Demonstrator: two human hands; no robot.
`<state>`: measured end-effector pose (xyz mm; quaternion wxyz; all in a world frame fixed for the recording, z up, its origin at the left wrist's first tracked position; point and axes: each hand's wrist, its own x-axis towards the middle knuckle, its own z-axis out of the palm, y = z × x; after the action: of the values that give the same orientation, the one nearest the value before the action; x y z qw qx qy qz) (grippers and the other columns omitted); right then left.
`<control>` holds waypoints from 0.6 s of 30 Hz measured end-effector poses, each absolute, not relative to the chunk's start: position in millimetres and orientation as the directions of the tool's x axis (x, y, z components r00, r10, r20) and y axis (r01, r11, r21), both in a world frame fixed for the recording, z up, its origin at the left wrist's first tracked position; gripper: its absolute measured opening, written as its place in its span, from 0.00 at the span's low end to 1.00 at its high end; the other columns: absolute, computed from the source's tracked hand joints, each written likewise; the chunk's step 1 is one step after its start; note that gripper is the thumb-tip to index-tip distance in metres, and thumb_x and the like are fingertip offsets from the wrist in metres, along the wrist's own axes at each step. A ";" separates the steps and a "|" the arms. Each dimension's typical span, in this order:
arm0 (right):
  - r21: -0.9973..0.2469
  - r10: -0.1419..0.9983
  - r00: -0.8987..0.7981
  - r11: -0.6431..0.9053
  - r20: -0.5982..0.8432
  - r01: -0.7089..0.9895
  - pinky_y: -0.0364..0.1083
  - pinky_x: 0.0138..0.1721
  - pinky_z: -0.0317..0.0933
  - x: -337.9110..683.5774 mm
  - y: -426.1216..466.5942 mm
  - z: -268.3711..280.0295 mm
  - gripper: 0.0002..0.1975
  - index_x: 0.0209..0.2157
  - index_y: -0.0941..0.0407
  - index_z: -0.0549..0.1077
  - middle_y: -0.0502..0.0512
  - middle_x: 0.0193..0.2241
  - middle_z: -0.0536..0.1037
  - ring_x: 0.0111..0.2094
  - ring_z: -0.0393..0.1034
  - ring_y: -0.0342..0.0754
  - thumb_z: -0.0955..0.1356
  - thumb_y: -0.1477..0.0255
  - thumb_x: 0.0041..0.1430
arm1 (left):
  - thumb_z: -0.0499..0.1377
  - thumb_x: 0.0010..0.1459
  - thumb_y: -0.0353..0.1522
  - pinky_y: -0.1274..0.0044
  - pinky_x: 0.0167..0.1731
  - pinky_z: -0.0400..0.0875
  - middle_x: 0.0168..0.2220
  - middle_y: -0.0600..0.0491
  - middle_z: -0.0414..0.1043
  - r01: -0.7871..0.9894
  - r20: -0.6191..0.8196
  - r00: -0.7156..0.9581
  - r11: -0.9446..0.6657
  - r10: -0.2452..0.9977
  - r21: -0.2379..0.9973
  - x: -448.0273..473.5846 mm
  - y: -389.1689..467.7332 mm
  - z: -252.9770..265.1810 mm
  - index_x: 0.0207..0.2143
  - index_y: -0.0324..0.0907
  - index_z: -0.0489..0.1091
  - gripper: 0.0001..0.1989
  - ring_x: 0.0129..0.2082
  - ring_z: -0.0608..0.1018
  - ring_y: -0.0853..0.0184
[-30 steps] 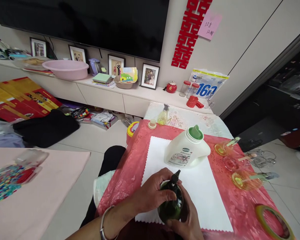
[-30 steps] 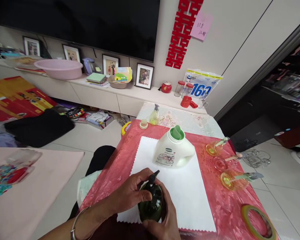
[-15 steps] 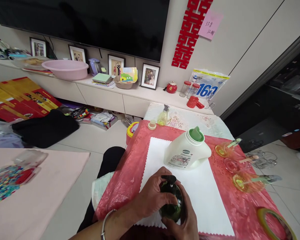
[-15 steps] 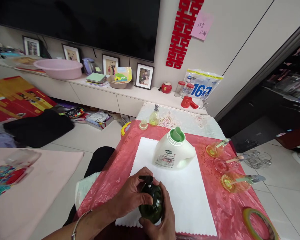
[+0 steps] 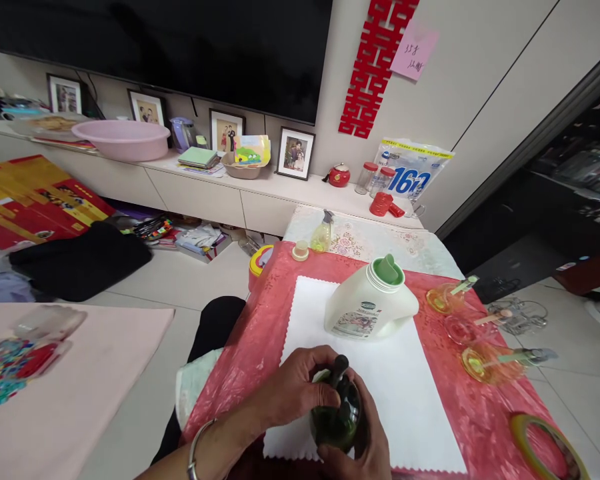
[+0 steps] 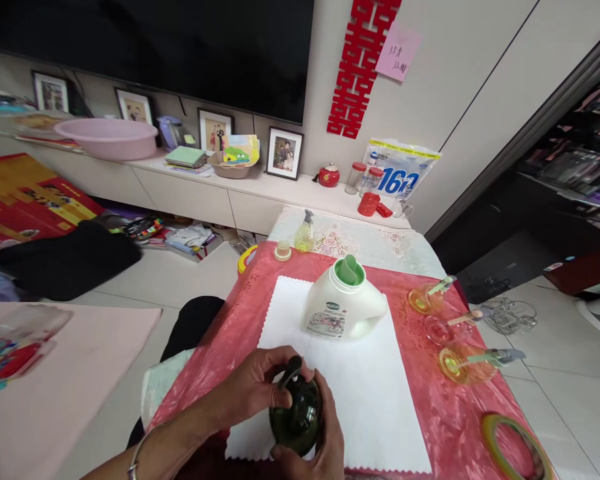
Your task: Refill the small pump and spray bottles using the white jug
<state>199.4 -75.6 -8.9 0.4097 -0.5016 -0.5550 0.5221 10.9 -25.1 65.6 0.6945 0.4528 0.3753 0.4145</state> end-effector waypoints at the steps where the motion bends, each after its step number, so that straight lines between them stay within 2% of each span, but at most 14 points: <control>1: -0.986 0.987 -0.143 -0.049 -0.072 0.161 0.47 0.63 0.61 198.6 -75.5 -9.8 0.48 0.68 0.58 0.56 0.60 0.63 0.63 0.64 0.60 0.56 0.72 0.63 0.46 | 0.75 0.42 0.35 0.74 0.40 0.68 0.33 0.55 0.73 -0.276 -0.138 0.320 0.232 0.937 0.933 15.2 -25.3 61.7 0.37 0.41 0.76 0.19 0.37 0.73 0.64; 4: -0.972 0.992 -0.121 -0.014 -0.044 0.236 0.48 0.63 0.60 196.9 -74.9 -14.0 0.47 0.67 0.57 0.56 0.59 0.62 0.64 0.63 0.61 0.56 0.72 0.64 0.46 | 0.78 0.37 0.39 0.78 0.35 0.65 0.32 0.57 0.68 -0.375 -0.056 0.156 0.112 0.986 0.920 27.0 -26.2 57.5 0.34 0.41 0.76 0.23 0.33 0.69 0.69; 7: -0.959 0.992 -0.112 -0.024 -0.057 0.282 0.50 0.64 0.60 198.9 -76.0 -18.9 0.46 0.66 0.58 0.58 0.59 0.61 0.64 0.62 0.61 0.58 0.72 0.64 0.44 | 0.77 0.40 0.43 0.78 0.38 0.67 0.36 0.55 0.67 -0.432 0.034 0.034 -0.016 0.999 0.902 29.9 -24.1 63.6 0.36 0.42 0.79 0.23 0.37 0.70 0.68; 9: -0.956 0.991 -0.085 -0.076 -0.104 0.284 0.50 0.64 0.60 203.6 -77.9 -20.0 0.48 0.66 0.58 0.57 0.59 0.61 0.65 0.62 0.61 0.58 0.72 0.64 0.43 | 0.78 0.39 0.43 0.77 0.40 0.68 0.37 0.54 0.70 -0.514 -0.003 -0.016 -0.006 1.000 0.858 24.8 -19.7 67.9 0.39 0.43 0.80 0.24 0.38 0.74 0.67; 13: -0.961 0.986 -0.020 -0.159 -0.168 0.227 0.52 0.61 0.65 220.1 -78.8 -12.3 0.50 0.67 0.58 0.57 0.60 0.61 0.65 0.63 0.61 0.62 0.74 0.62 0.43 | 0.78 0.38 0.41 0.76 0.44 0.71 0.37 0.55 0.75 -0.749 -0.155 -0.093 0.033 0.984 0.661 4.2 -5.8 62.2 0.39 0.45 0.80 0.24 0.38 0.79 0.67; 18: -0.963 0.988 0.128 -0.111 -0.081 0.244 0.58 0.58 0.67 242.6 -61.0 23.2 0.50 0.68 0.56 0.58 0.62 0.61 0.66 0.58 0.65 0.65 0.76 0.55 0.47 | 0.78 0.41 0.37 0.76 0.44 0.74 0.39 0.52 0.79 -0.800 -0.269 -0.072 0.105 0.960 0.590 -8.9 2.4 20.1 0.40 0.40 0.79 0.23 0.37 0.80 0.67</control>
<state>242.6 -61.0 23.2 0.4366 -0.6111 -0.5041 0.4264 -8.9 2.4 20.1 0.6697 0.1241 0.3226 0.6573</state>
